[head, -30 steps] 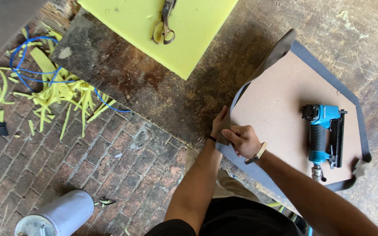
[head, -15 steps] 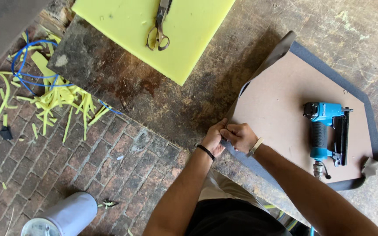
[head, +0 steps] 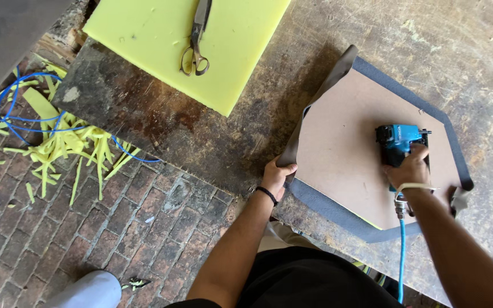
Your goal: The person places a brown fabric piece over a pentagonal board, smooths it, and uses a pneumatic staple gun to attach the fabric around the edges. The person repeatedly folds and staples the fabric along the perimeter, rotating the board as needed.
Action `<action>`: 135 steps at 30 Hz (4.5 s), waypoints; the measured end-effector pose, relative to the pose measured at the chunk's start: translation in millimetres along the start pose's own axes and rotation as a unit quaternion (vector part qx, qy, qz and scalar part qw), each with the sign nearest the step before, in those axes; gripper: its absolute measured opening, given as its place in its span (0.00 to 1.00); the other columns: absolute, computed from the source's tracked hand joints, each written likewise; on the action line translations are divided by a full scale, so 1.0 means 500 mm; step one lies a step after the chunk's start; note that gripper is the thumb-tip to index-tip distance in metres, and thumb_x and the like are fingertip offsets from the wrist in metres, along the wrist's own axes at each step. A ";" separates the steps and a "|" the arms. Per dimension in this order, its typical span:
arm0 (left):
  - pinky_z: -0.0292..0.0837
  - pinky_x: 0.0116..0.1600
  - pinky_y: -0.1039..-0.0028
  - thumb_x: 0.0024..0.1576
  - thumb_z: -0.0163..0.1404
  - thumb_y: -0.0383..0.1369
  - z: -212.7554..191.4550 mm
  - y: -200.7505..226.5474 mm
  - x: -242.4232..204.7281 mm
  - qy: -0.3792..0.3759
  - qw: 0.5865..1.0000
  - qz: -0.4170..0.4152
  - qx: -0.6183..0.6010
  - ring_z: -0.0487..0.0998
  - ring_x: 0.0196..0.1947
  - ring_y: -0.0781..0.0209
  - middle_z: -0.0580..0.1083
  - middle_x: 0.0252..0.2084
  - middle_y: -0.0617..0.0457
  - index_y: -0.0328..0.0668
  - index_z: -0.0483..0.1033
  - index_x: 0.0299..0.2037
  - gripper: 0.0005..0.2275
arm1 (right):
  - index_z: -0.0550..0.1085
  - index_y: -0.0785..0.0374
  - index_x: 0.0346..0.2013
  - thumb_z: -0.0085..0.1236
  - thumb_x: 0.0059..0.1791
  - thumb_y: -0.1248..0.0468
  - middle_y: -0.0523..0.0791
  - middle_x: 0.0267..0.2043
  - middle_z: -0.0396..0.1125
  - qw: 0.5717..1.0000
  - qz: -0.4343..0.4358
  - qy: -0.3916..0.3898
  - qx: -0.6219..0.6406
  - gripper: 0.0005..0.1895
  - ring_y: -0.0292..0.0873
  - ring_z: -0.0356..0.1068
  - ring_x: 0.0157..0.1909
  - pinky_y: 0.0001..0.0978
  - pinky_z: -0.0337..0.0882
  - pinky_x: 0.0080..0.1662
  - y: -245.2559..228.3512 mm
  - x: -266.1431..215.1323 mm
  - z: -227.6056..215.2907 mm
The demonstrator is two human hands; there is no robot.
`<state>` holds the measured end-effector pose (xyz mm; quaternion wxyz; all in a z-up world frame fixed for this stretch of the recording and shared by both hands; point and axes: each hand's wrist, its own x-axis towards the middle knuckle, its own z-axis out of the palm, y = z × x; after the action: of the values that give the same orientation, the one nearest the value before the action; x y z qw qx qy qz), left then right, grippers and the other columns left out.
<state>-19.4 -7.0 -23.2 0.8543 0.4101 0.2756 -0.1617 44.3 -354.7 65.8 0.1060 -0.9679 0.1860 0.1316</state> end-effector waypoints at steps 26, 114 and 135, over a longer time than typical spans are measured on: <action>0.73 0.45 0.68 0.49 0.63 0.22 -0.017 0.032 -0.006 -0.080 0.985 0.019 0.153 0.75 0.39 0.60 0.76 0.40 0.51 0.35 0.74 0.53 0.21 | 0.78 0.67 0.40 0.62 0.50 0.55 0.47 0.26 0.72 0.895 -0.102 -0.428 -0.075 0.16 0.42 0.71 0.25 0.35 0.73 0.31 -0.496 -0.195 -0.175; 0.68 0.39 0.70 0.58 0.57 0.32 0.462 0.399 0.372 -0.289 0.794 0.184 0.502 0.72 0.33 0.63 0.74 0.31 0.55 0.37 0.77 0.35 0.06 | 0.52 0.58 0.73 0.72 0.43 0.66 0.55 0.59 0.62 0.815 0.235 0.282 0.448 0.50 0.51 0.67 0.57 0.44 0.70 0.57 -0.055 -0.111 -0.098; 0.78 0.68 0.59 0.66 0.56 0.32 0.550 0.404 -0.142 -0.400 0.738 0.474 0.265 0.70 0.72 0.46 0.65 0.73 0.37 0.48 0.72 0.65 0.17 | 0.79 0.68 0.41 0.54 0.52 0.56 0.46 0.30 0.76 0.716 -0.192 0.083 0.667 0.16 0.38 0.76 0.32 0.27 0.76 0.37 -0.233 -0.211 -0.440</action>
<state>118.8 -97.0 283.9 0.7088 0.5954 -0.3752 0.0485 42.4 -269.6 322.7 0.7309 -0.6685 0.0436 -0.1301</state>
